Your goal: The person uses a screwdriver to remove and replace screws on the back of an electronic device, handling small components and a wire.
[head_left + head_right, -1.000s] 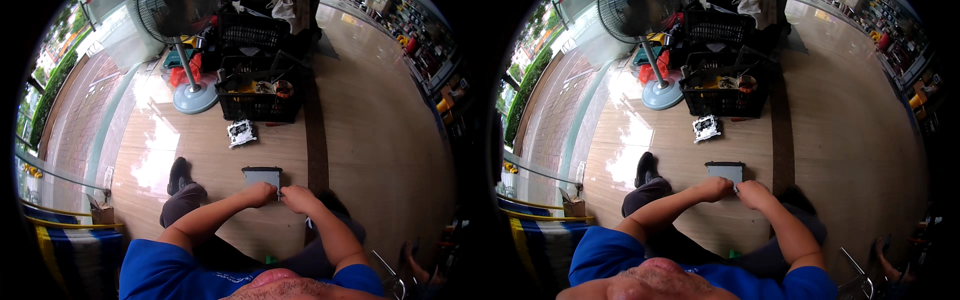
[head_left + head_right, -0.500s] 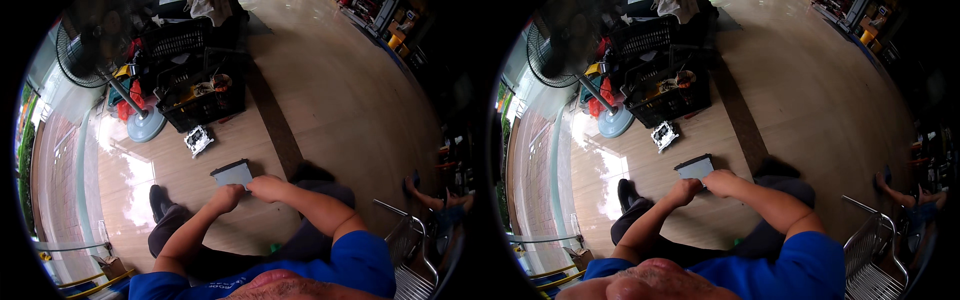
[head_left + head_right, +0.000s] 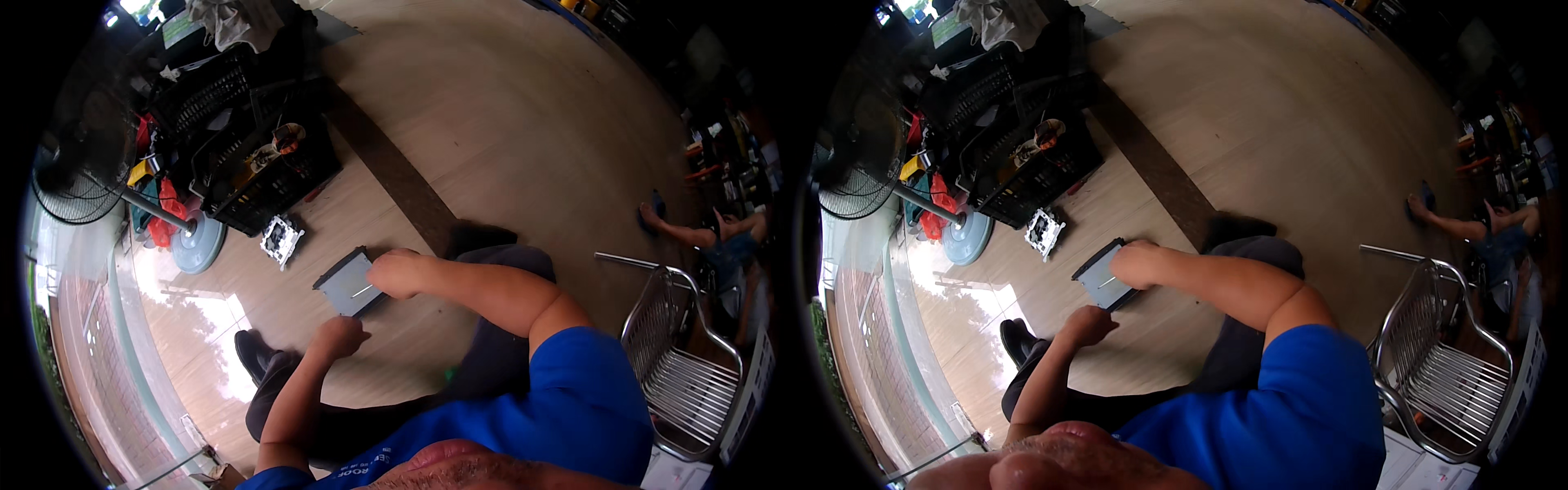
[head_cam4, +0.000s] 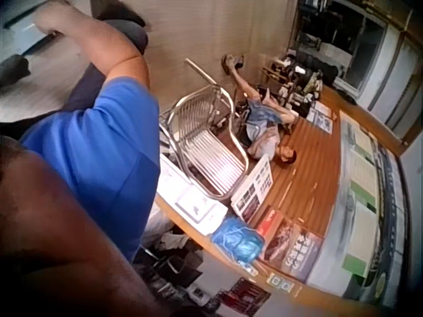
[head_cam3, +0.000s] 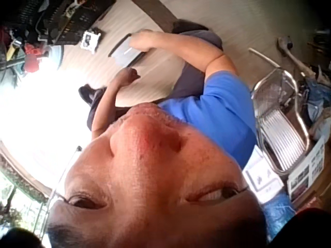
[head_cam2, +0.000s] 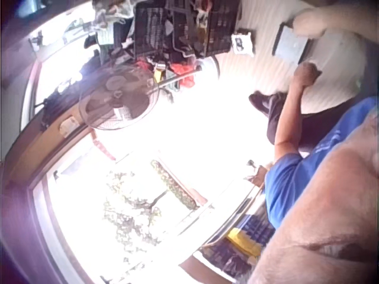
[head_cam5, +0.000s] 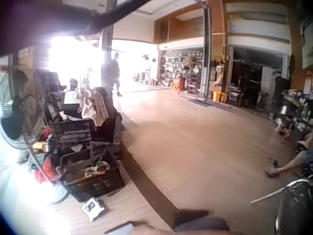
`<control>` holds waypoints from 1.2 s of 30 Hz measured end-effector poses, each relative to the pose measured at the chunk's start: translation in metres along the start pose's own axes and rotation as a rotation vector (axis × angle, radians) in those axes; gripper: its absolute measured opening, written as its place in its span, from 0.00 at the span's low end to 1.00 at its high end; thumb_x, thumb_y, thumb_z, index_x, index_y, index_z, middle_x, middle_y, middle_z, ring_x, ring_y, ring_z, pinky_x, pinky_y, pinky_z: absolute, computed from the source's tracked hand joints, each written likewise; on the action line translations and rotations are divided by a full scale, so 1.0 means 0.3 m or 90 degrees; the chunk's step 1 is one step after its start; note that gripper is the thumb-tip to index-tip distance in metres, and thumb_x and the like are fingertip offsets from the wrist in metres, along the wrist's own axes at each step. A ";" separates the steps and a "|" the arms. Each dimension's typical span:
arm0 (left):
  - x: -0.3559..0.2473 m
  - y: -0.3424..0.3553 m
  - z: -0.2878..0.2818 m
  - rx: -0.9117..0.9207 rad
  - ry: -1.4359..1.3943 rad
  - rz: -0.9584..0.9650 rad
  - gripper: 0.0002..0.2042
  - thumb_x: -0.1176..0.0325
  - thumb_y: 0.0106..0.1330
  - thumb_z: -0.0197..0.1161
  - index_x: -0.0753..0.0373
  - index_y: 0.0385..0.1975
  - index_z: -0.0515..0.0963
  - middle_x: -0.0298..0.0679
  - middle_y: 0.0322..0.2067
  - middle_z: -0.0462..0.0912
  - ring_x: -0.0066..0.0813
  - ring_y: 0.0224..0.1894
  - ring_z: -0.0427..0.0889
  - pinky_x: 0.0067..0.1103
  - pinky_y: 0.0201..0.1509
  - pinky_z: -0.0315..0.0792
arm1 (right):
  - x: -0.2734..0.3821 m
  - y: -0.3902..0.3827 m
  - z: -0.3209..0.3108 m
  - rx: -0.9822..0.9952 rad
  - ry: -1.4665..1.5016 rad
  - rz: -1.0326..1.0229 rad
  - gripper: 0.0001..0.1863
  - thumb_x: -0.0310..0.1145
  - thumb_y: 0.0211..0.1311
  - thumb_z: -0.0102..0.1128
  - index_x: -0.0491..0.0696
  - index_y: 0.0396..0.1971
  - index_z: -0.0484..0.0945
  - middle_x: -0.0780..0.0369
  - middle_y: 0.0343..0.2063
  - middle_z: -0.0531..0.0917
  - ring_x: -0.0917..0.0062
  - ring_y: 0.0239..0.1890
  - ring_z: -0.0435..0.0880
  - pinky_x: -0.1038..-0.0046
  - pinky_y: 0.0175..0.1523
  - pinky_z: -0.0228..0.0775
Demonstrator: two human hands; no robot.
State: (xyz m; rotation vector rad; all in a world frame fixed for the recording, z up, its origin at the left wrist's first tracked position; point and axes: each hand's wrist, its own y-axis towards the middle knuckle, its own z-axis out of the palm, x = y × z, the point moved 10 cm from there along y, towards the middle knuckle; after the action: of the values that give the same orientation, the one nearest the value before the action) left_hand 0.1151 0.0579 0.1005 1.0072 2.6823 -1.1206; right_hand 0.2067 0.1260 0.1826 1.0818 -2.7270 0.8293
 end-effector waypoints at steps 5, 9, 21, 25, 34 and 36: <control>-0.562 -0.228 0.216 0.327 -0.411 0.462 0.14 0.60 0.66 0.62 0.68 0.35 0.82 0.55 0.32 0.83 0.47 0.36 0.83 0.35 0.42 0.73 | 0.013 -0.041 -0.042 -0.024 0.024 -0.011 0.10 0.21 0.48 0.62 0.40 0.32 0.86 0.50 0.37 0.86 0.58 0.44 0.86 0.59 0.47 0.78; -0.691 -0.311 0.299 0.384 -0.368 0.489 0.15 0.61 0.59 0.64 0.71 0.31 0.80 0.58 0.31 0.82 0.53 0.37 0.83 0.34 0.39 0.73 | 0.046 -0.051 -0.037 -0.020 -0.007 -0.038 0.10 0.21 0.50 0.60 0.40 0.33 0.86 0.51 0.39 0.86 0.58 0.44 0.85 0.58 0.46 0.78; -0.811 -0.498 0.178 -0.001 -0.191 0.459 0.16 0.66 0.63 0.56 0.58 0.51 0.77 0.47 0.42 0.78 0.50 0.40 0.81 0.36 0.45 0.78 | 0.027 -0.097 -0.106 -0.107 -0.001 -0.063 0.10 0.21 0.47 0.58 0.38 0.30 0.86 0.50 0.33 0.86 0.55 0.38 0.85 0.56 0.39 0.79; -0.772 -0.563 0.182 -0.073 -0.126 0.370 0.11 0.67 0.59 0.60 0.54 0.40 0.82 0.42 0.35 0.77 0.44 0.38 0.82 0.33 0.39 0.78 | 0.030 -0.106 -0.112 -0.120 -0.004 -0.061 0.09 0.22 0.48 0.59 0.38 0.30 0.85 0.50 0.33 0.86 0.55 0.37 0.85 0.55 0.38 0.78; -0.763 -0.589 0.247 -0.112 0.037 0.250 0.05 0.67 0.55 0.61 0.52 0.30 0.81 0.40 0.32 0.80 0.41 0.28 0.84 0.33 0.29 0.78 | 0.071 -0.123 -0.147 -0.137 -0.012 -0.090 0.11 0.22 0.49 0.60 0.39 0.33 0.85 0.48 0.33 0.85 0.53 0.37 0.84 0.55 0.40 0.77; -0.745 -0.550 0.295 -0.067 0.043 0.217 0.03 0.67 0.56 0.61 0.52 0.29 0.81 0.42 0.32 0.81 0.42 0.28 0.85 0.33 0.27 0.78 | 0.064 -0.115 -0.142 -0.134 -0.003 -0.092 0.11 0.23 0.50 0.59 0.39 0.34 0.85 0.49 0.35 0.85 0.53 0.37 0.84 0.55 0.41 0.77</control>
State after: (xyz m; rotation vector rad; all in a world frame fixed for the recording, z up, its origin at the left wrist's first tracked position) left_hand 0.1761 -0.2084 0.2028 1.4349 2.4558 -0.8852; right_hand 0.2104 0.1156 0.2397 1.2165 -2.6286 0.5072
